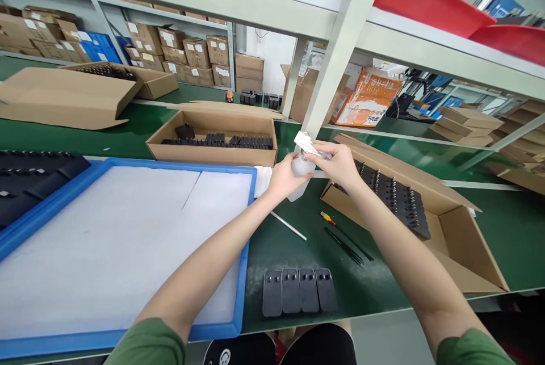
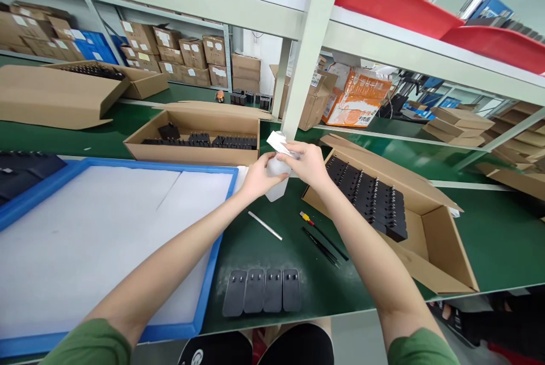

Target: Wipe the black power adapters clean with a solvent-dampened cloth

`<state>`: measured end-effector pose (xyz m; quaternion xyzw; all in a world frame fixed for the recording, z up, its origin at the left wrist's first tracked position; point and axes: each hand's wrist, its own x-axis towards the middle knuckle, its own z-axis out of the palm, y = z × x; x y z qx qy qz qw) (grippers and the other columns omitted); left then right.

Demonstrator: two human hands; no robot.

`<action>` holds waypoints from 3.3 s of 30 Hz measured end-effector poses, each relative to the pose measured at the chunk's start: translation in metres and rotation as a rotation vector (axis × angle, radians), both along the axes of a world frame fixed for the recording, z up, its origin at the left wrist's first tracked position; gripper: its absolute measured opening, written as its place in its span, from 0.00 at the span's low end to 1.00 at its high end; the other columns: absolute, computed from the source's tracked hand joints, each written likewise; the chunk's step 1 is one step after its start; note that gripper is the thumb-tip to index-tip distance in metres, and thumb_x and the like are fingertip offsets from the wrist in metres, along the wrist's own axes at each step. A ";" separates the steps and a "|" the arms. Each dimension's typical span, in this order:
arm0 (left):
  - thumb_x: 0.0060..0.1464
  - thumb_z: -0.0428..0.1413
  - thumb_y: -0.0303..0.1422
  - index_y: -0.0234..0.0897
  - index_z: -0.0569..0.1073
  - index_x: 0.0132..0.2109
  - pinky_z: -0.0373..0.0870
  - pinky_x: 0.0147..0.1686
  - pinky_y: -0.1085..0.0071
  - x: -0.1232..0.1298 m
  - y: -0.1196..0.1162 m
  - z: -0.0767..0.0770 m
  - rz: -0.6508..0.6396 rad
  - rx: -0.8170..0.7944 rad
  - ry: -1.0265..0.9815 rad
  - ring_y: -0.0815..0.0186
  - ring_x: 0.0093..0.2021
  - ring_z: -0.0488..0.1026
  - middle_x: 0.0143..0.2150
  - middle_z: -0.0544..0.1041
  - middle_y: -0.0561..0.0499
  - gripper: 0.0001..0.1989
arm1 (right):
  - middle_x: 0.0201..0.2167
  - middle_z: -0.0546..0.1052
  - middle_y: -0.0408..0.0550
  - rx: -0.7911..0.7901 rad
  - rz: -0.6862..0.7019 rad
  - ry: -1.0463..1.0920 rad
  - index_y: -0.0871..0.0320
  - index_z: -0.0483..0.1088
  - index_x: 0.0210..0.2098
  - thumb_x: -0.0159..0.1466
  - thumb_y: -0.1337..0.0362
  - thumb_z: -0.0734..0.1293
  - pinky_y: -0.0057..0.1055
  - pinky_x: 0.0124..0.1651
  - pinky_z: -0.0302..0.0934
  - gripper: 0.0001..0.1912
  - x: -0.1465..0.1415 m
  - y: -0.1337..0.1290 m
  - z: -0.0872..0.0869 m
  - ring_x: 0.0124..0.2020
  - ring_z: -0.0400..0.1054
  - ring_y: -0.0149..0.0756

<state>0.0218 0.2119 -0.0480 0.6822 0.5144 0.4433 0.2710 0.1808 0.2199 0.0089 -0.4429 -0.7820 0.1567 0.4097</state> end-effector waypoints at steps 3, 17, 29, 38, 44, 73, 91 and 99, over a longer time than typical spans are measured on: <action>0.49 0.67 0.38 0.38 0.69 0.59 0.73 0.53 0.58 -0.001 0.000 -0.001 -0.015 0.009 -0.004 0.48 0.55 0.77 0.55 0.80 0.44 0.31 | 0.50 0.81 0.46 0.026 -0.001 -0.019 0.50 0.83 0.43 0.59 0.61 0.74 0.41 0.57 0.70 0.12 0.001 -0.001 -0.007 0.53 0.76 0.51; 0.49 0.67 0.37 0.39 0.69 0.57 0.72 0.53 0.61 -0.001 -0.001 0.003 -0.030 0.008 -0.011 0.50 0.56 0.76 0.56 0.79 0.45 0.29 | 0.50 0.81 0.47 0.115 0.048 -0.134 0.51 0.83 0.38 0.69 0.55 0.63 0.39 0.53 0.70 0.16 0.004 -0.006 -0.008 0.51 0.77 0.46; 0.49 0.67 0.39 0.39 0.69 0.58 0.72 0.54 0.60 0.000 0.000 0.001 -0.019 0.000 0.004 0.50 0.56 0.76 0.56 0.79 0.45 0.30 | 0.46 0.83 0.47 0.041 0.004 -0.034 0.54 0.83 0.43 0.61 0.57 0.71 0.38 0.48 0.72 0.13 0.005 -0.004 -0.005 0.48 0.78 0.50; 0.50 0.67 0.40 0.40 0.71 0.57 0.72 0.53 0.60 0.000 -0.001 0.000 -0.004 0.013 0.013 0.50 0.56 0.76 0.55 0.80 0.45 0.28 | 0.46 0.83 0.44 0.055 0.013 -0.050 0.53 0.83 0.40 0.64 0.51 0.70 0.42 0.49 0.71 0.14 0.009 -0.003 -0.012 0.48 0.78 0.51; 0.51 0.66 0.40 0.40 0.70 0.57 0.73 0.51 0.60 0.001 -0.002 0.000 -0.013 0.019 0.017 0.49 0.54 0.77 0.54 0.80 0.46 0.28 | 0.49 0.81 0.46 0.120 0.030 -0.154 0.50 0.83 0.40 0.67 0.52 0.66 0.44 0.56 0.69 0.15 0.009 -0.007 -0.016 0.53 0.75 0.50; 0.56 0.62 0.39 0.40 0.71 0.51 0.72 0.53 0.65 0.007 -0.001 0.002 -0.054 0.122 -0.158 0.58 0.53 0.77 0.52 0.80 0.48 0.17 | 0.48 0.81 0.49 -0.052 0.086 0.035 0.51 0.83 0.34 0.61 0.43 0.70 0.44 0.57 0.67 0.19 0.012 -0.009 -0.001 0.52 0.75 0.49; 0.56 0.62 0.48 0.59 0.65 0.65 0.70 0.63 0.46 -0.073 -0.194 0.012 -0.321 0.069 0.337 0.49 0.64 0.70 0.66 0.71 0.51 0.31 | 0.36 0.84 0.51 -0.752 -0.364 0.896 0.53 0.80 0.34 0.56 0.55 0.74 0.32 0.26 0.70 0.10 0.086 -0.178 -0.042 0.31 0.78 0.44; 0.53 0.63 0.49 0.54 0.62 0.69 0.72 0.59 0.43 -0.046 -0.196 -0.017 -0.472 0.028 0.567 0.43 0.57 0.75 0.61 0.76 0.49 0.39 | 0.40 0.78 0.53 -0.535 -0.685 0.610 0.44 0.80 0.45 0.66 0.58 0.67 0.40 0.32 0.70 0.11 0.046 -0.297 -0.114 0.39 0.75 0.48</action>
